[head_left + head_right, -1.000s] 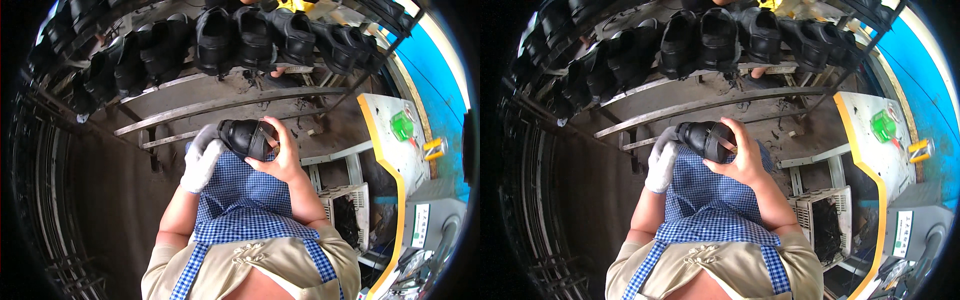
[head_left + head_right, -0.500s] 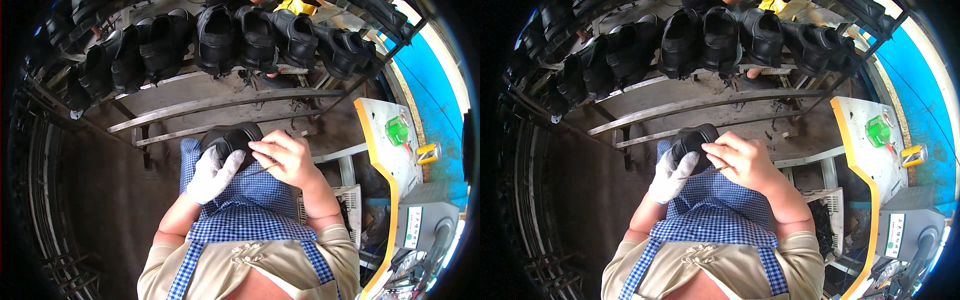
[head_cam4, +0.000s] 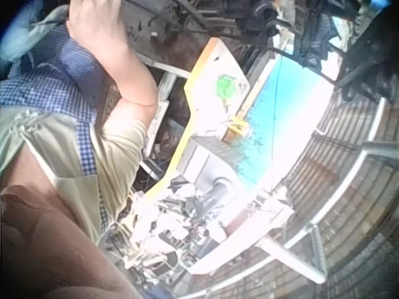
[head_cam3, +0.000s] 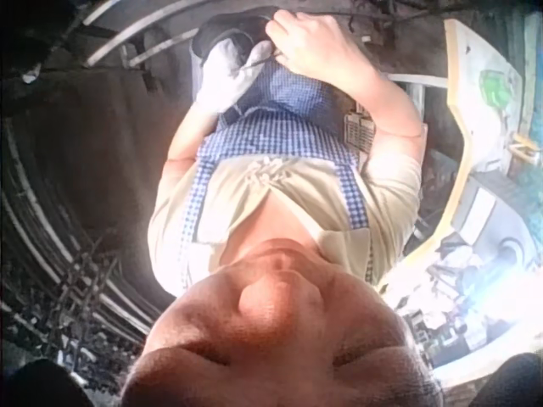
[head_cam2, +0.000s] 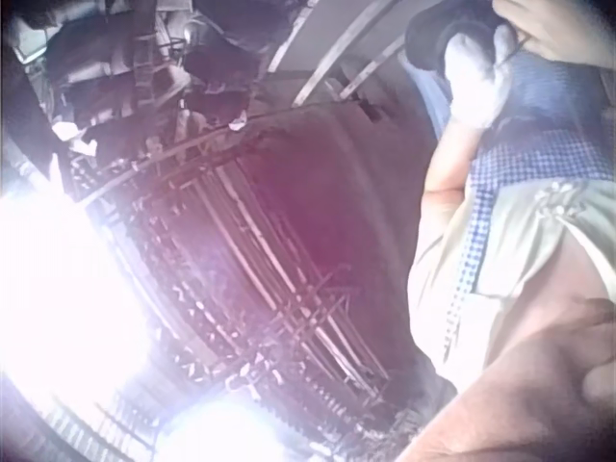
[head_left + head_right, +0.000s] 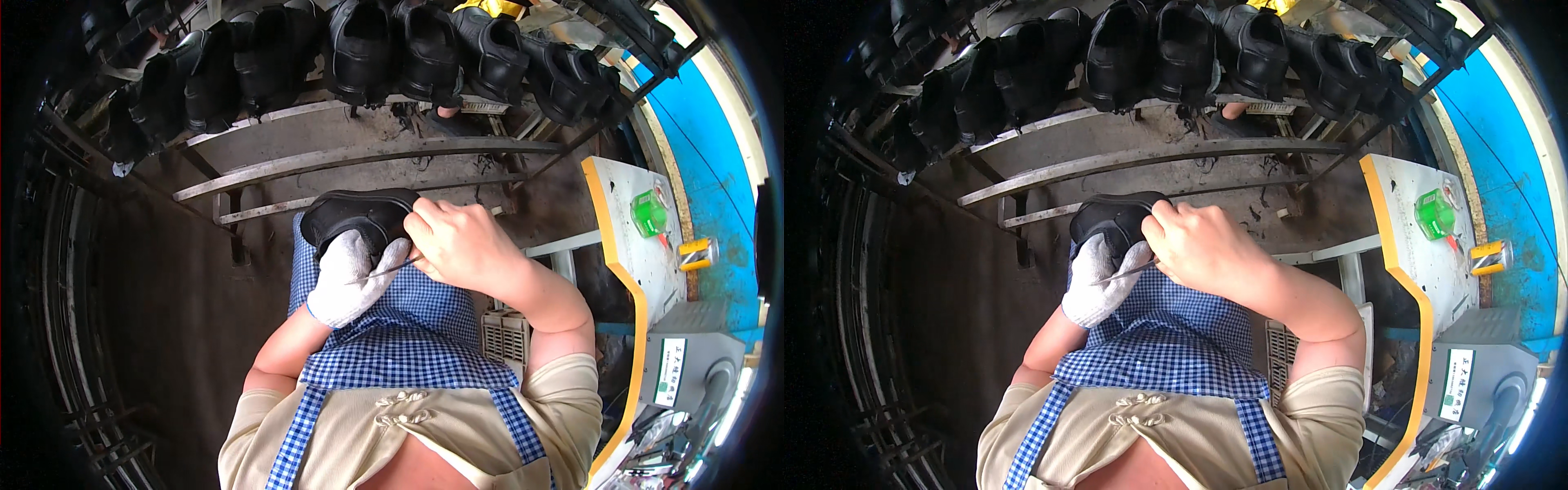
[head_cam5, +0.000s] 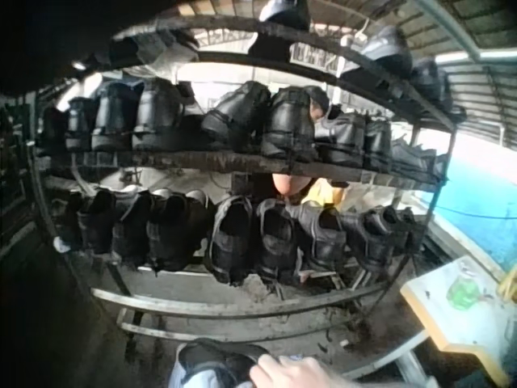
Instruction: The person picks black shoes from a metal rack and uses a small knife to trim excess material from the soles and edges. They handle the shoes one at a time, scraping the surfaces and then returning them to the rack.
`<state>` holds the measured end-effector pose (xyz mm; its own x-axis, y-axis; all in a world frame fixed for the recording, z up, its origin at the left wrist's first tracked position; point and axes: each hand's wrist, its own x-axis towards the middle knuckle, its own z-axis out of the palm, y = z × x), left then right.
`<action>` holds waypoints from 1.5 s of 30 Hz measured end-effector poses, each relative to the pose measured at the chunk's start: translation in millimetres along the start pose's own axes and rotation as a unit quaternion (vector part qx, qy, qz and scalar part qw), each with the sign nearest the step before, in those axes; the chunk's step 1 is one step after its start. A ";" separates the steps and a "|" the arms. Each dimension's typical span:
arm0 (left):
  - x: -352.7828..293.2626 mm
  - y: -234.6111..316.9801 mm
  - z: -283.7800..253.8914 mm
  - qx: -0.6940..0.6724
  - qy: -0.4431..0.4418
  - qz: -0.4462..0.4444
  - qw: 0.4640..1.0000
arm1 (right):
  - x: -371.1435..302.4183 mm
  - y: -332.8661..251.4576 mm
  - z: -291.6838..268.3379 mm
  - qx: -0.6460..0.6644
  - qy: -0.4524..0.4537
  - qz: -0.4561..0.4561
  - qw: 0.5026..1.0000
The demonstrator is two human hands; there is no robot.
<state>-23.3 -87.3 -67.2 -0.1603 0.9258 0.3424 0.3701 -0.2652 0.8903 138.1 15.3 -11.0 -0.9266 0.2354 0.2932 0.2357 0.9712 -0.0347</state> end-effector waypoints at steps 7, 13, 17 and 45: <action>-2.9 0.4 -4.1 -0.038 -0.030 -0.011 0.999 | -6.0 7.5 10.5 0.071 0.094 -0.020 0.993; -11.6 -1.5 -2.0 -0.041 -0.057 -0.077 0.995 | -12.1 14.9 17.7 0.156 0.116 -0.035 0.980; -16.3 -3.9 2.4 -0.066 -0.056 -0.087 0.993 | -15.7 18.7 19.3 0.181 0.119 -0.049 0.975; -19.5 -8.5 11.5 -0.009 0.043 -0.093 0.995 | -26.4 -1.6 39.4 -0.053 0.233 -0.018 0.971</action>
<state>-12.7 -100.0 -84.9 -0.3033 0.9329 0.1942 0.3100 -0.0961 0.9459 150.6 9.0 -56.3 -0.7069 0.1356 0.6942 0.2584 0.9631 0.0750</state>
